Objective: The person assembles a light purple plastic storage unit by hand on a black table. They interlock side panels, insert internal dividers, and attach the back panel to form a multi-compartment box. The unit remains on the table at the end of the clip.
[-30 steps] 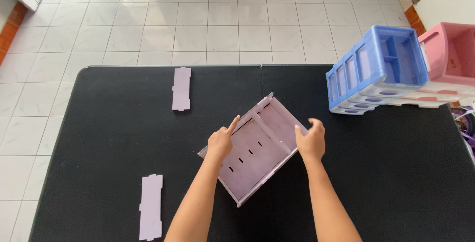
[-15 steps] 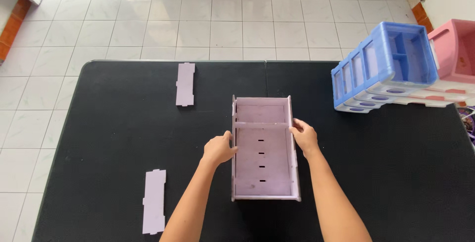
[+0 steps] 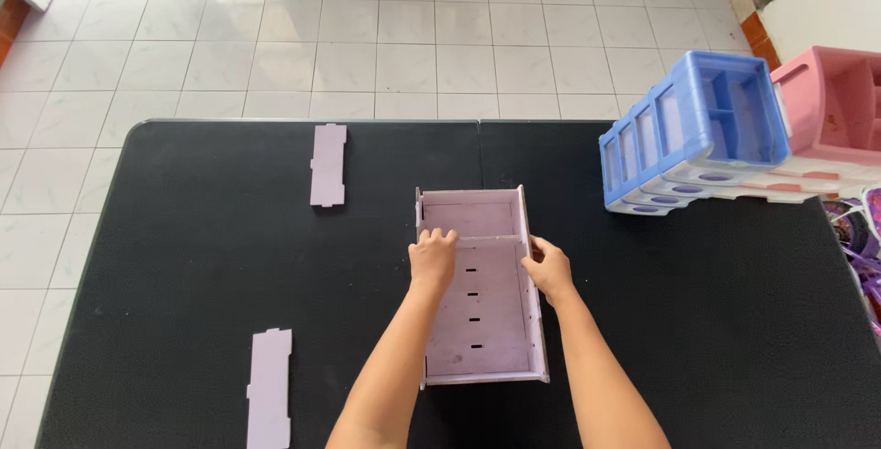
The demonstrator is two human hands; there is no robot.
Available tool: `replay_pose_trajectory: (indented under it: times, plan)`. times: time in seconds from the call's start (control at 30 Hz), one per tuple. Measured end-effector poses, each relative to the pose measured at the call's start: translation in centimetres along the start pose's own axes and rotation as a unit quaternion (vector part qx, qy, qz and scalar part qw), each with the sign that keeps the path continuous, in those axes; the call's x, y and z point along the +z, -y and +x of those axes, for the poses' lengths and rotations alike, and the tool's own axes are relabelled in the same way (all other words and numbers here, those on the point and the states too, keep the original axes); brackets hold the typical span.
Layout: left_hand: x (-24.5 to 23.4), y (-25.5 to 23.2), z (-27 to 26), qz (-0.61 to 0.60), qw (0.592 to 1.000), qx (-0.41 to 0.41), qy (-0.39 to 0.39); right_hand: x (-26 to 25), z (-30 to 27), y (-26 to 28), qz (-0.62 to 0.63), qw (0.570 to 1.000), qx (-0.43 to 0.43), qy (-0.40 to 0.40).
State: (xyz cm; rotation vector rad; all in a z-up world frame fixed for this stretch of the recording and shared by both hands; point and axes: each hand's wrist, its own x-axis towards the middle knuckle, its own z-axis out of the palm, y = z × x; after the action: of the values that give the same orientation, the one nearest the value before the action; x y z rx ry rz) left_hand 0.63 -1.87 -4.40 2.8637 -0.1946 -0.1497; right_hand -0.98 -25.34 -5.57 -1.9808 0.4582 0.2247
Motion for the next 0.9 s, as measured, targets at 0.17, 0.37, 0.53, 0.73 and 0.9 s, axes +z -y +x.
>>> replay_pose_trajectory:
  times: [0.17, 0.37, 0.53, 0.73, 0.9]
  plan:
    - [1.7, 0.6, 0.2, -0.007, 0.997, 0.017, -0.073, -0.2, 0.5, -0.6, 0.035, 0.999, 0.013, 0.019]
    - [1.1, 0.3, 0.6, 0.032, 0.997, 0.032, -0.064, -0.1, 0.7, -0.9, 0.055, 0.998, 0.028, 0.021]
    - [0.8, 0.0, 0.4, 0.049, 0.997, 0.059, -0.028, -0.1, 1.0, -1.1, 0.05, 0.997, 0.049, 0.017]
    - [1.6, -0.4, 0.3, 0.073, 0.994, 0.061, -0.061, -0.2, 0.9, -0.6, 0.052, 0.998, 0.032, 0.017]
    - [2.6, -0.5, 0.5, 0.079, 0.992, 0.037, -0.093, -0.5, 0.4, -0.1, 0.03, 0.997, 0.059, 0.028]
